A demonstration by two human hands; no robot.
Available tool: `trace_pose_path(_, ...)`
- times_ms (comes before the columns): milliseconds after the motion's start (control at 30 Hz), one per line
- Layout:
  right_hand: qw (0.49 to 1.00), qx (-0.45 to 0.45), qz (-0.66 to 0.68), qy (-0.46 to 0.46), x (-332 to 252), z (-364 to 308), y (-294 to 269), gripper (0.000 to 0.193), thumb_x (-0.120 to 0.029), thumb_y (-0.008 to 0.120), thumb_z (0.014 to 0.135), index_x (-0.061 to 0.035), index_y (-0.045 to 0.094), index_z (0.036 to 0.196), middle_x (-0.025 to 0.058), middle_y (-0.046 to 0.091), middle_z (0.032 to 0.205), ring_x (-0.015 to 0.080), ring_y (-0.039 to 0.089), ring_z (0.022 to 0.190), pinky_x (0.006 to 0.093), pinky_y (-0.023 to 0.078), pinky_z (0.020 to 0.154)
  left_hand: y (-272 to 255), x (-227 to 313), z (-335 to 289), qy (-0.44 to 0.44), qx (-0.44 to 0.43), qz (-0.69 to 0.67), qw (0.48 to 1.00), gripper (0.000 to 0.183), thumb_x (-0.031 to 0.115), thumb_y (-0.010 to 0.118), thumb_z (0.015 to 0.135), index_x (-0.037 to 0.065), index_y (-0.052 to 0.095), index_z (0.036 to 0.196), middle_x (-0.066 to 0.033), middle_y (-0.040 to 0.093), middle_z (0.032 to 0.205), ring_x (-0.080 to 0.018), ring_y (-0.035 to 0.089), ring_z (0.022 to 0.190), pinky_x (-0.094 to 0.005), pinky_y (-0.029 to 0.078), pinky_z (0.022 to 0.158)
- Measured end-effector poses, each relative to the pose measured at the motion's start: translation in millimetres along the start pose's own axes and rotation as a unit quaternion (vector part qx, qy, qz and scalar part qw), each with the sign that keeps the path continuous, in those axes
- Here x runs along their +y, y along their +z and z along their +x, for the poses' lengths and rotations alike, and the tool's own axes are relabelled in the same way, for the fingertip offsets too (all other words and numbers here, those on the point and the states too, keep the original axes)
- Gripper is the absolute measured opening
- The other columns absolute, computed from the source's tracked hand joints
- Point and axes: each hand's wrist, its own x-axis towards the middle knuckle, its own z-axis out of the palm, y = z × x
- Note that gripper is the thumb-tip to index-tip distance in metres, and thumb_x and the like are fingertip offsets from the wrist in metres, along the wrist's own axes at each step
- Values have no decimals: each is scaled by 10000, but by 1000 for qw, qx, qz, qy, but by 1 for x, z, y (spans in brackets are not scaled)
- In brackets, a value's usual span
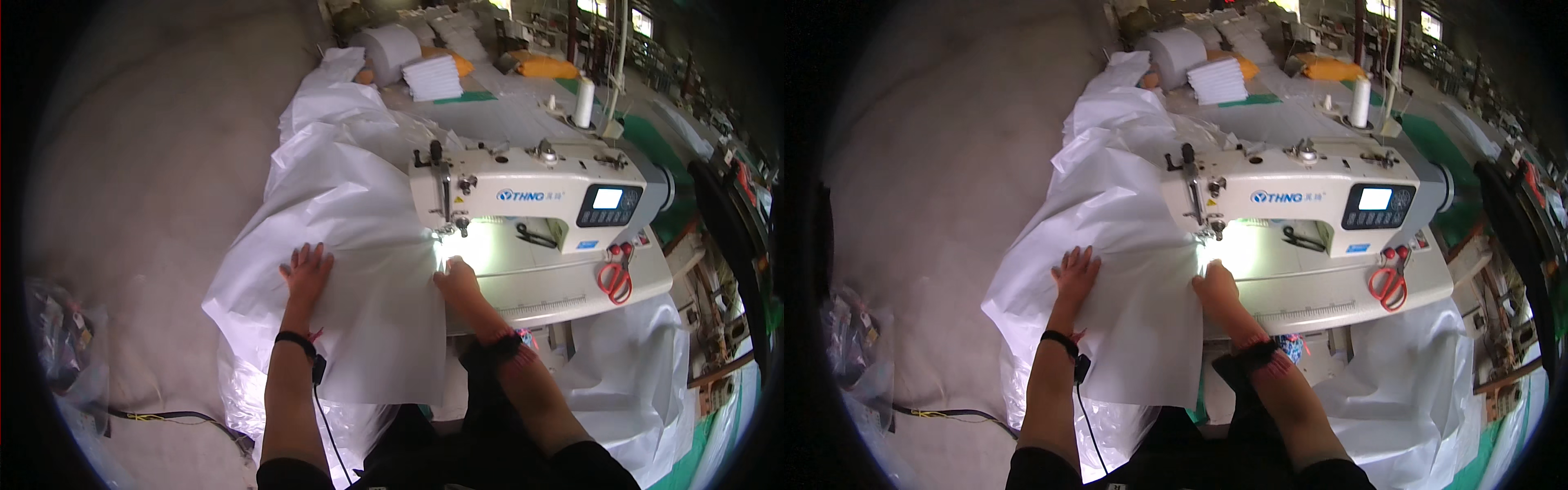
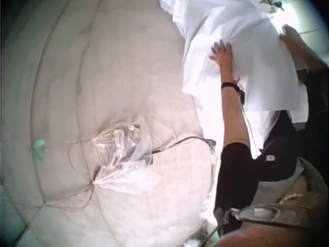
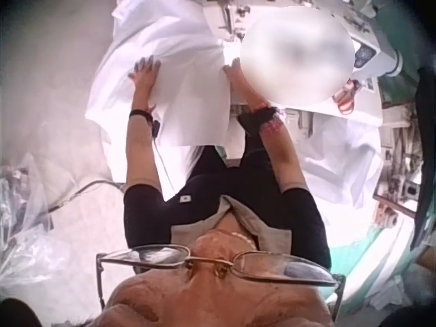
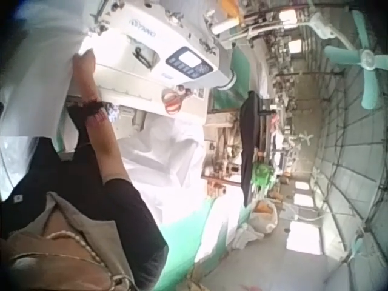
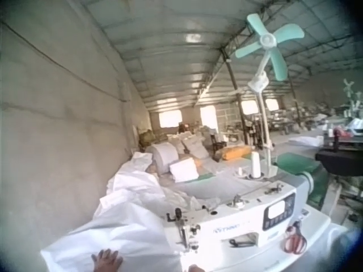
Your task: Use an industrial sewing machine to join or edge large white plastic/synthetic sheets.
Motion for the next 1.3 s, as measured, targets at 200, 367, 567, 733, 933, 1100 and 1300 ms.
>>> trace_pose_path(200, 769, -328, 547, 42, 36, -89, 4, 502, -302, 507, 901, 19, 399, 1271, 86, 590, 1045, 187, 579, 876, 301, 483, 733, -27, 26, -10, -69, -103, 54, 991, 500, 435, 451, 879, 207, 420, 1323, -105, 295, 1432, -314, 282, 1312, -653, 185, 1005)
trace_pose_path(367, 725, -518, 442, 104, 89, -161, 35, 498, -282, 629, 837, -28, 477, 1237, 99, 569, 1083, 237, 513, 1060, 339, 434, 895, -58, 60, -149, 61, 11, -105, 992, 495, 399, 588, 810, 187, 498, 1249, -120, 435, 1320, -328, 378, 1239, -630, 242, 969)
trace_pose_path(567, 786, -452, 245, -343, 17, -157, 71, 631, -471, 665, 766, -32, 527, 1197, 106, 565, 1131, 228, 534, 1003, 329, 437, 856, -34, 24, -153, 69, 35, -55, 995, 484, 427, 629, 777, 218, 543, 1205, -75, 460, 1303, -309, 384, 1238, -639, 259, 943)
trace_pose_path(733, 733, -552, 288, -276, -73, -142, 35, 643, -459, 723, 709, -11, 568, 1143, 135, 577, 1135, 243, 526, 1053, 337, 405, 922, -44, -13, -78, 126, -70, -80, 986, 422, 340, 596, 799, 122, 577, 1159, -101, 470, 1306, -260, 406, 1241, -408, 333, 1010)
trace_pose_path(933, 607, -714, 306, -171, 14, -179, 30, 278, -223, 500, 917, -15, 601, 1070, 58, 629, 1008, 108, 558, 946, 292, 447, 836, -76, 0, -62, 41, -161, -431, 887, 458, 338, 351, 965, 44, 416, 1310, -94, 442, 1343, -223, 405, 1236, -328, 286, 1046)
trace_pose_path(1100, 520, -742, 402, 129, 84, -221, 37, 404, -310, 475, 929, -20, 509, 1210, 71, 606, 1101, 175, 588, 969, 323, 482, 804, -73, 0, -65, 167, -40, -171, 970, 436, 256, 425, 926, 48, 425, 1309, -124, 480, 1305, -259, 460, 1187, -332, 344, 1005)
trace_pose_path(1300, 612, -458, 633, 123, 70, -158, 13, 490, -405, 412, 942, -23, 471, 1243, 111, 577, 1119, 216, 563, 1047, 365, 475, 859, -103, 46, -66, 138, -2, -140, 981, 371, 188, 559, 829, 106, 542, 1191, -124, 557, 1185, -322, 522, 1088, -424, 449, 879)
